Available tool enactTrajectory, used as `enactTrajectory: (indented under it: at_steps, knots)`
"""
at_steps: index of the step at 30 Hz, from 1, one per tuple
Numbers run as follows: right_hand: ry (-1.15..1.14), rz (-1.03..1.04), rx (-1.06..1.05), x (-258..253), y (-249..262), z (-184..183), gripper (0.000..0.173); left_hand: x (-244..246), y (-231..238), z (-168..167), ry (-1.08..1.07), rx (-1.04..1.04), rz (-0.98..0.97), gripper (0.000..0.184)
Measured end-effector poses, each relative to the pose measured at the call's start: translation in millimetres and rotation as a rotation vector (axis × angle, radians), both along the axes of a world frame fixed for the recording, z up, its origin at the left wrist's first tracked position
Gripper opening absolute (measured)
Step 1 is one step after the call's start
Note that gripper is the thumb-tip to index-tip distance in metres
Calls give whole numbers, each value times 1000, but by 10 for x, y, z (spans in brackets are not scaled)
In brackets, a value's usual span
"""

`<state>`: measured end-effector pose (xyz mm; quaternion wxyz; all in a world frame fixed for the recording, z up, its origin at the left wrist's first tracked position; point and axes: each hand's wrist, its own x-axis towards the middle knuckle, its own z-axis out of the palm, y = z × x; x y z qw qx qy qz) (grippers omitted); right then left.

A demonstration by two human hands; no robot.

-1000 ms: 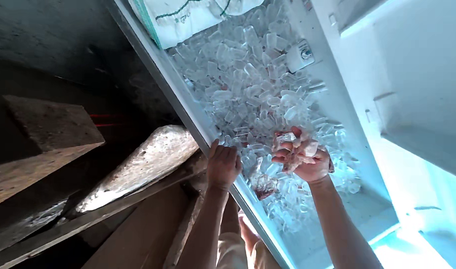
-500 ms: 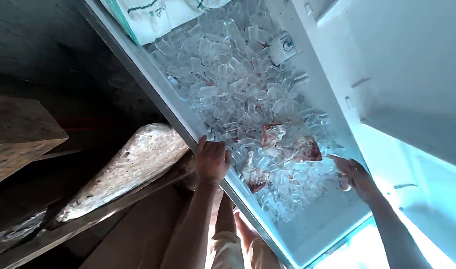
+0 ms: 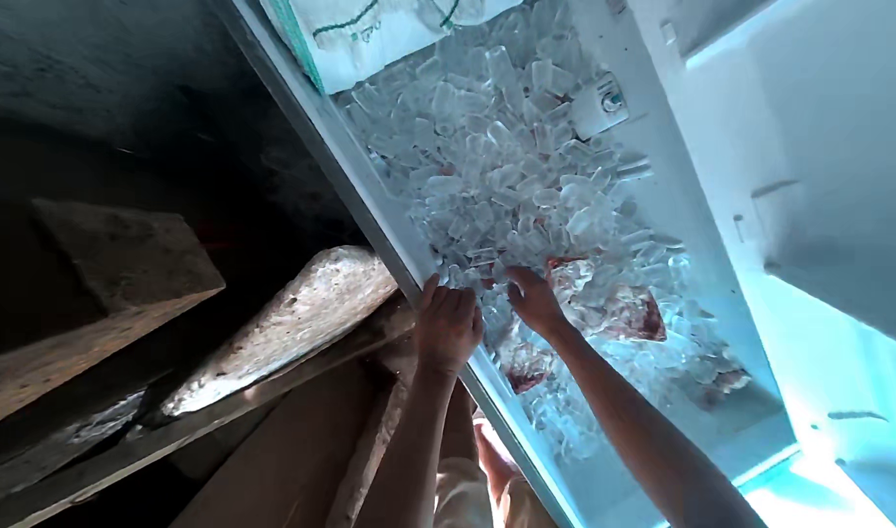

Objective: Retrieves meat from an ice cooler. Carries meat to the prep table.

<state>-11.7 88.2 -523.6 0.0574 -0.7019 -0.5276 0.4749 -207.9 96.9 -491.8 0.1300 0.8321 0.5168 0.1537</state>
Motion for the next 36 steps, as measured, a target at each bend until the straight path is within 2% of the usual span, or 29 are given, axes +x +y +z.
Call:
enactTrajectory:
  at_steps: [2, 6, 8, 11, 13, 15, 18, 19, 21, 23, 24, 26, 27, 29, 30, 32, 34, 36]
  knots:
    - [-47, 66, -19, -71, 377, -192, 38, 22, -12, 3, -5, -3, 4, 25]
    - [-180, 174, 185, -106, 967, -675, 41, 15, 20, 6, -11, 22, 15, 24]
    - [-259, 110, 255, -84, 1255, -694, 40, 21, 13, -1, -26, 26, 11, 24]
    - [-315, -144, 286, -75, 1652, -771, 43, 25, 18, -1, -45, 39, 17, 22]
    - [-296, -239, 211, -228, 1822, -864, 55, 19, 21, -6, -59, 50, 22, 22]
    - [-242, -166, 74, -502, 1806, -855, 73, 14, 15, -3, -56, 43, 12, 22]
    - [-140, 149, -39, -683, 1447, -781, 75, 20, 20, 16, -51, 24, 7, 22]
    - [-100, 280, -108, -629, 1370, -690, 72, 23, 27, 12, -56, 21, 7, 21]
    - [-86, 375, -95, -385, 1303, -484, 48, 22, 29, 2, -66, 19, 9, 21]
    - [-259, 197, 123, 45, 1272, -517, 37, 24, -4, 1, -65, 13, 11, 22]
    - [-382, 53, 177, 278, 1314, -584, 39, 26, -7, -2, -59, 16, 12, 22]
    - [-525, -234, 69, 535, 1479, -638, 52, 19, 13, 9, -39, 23, 8, 22]
    - [-528, -304, 7, 487, 1492, -644, 61, 7, 10, 18, -35, 20, 5, 22]
    - [-458, -288, -65, 194, 1371, -675, 83, 11, 16, 8, -40, 23, 5, 21]
    - [-409, -218, -61, 35, 1229, -688, 85, 20, -4, 19, -42, 16, 5, 21]
    - [-204, -53, -106, -199, 951, -669, 82, 20, 12, 22, -40, 12, 3, 22]
    - [-5, 23, -199, -210, 766, -596, 71, 22, 17, 24, -32, 18, 1, 22]
    - [-27, 70, -118, 42, 726, -582, 56, 26, 19, 19, -26, 17, -2, 22]
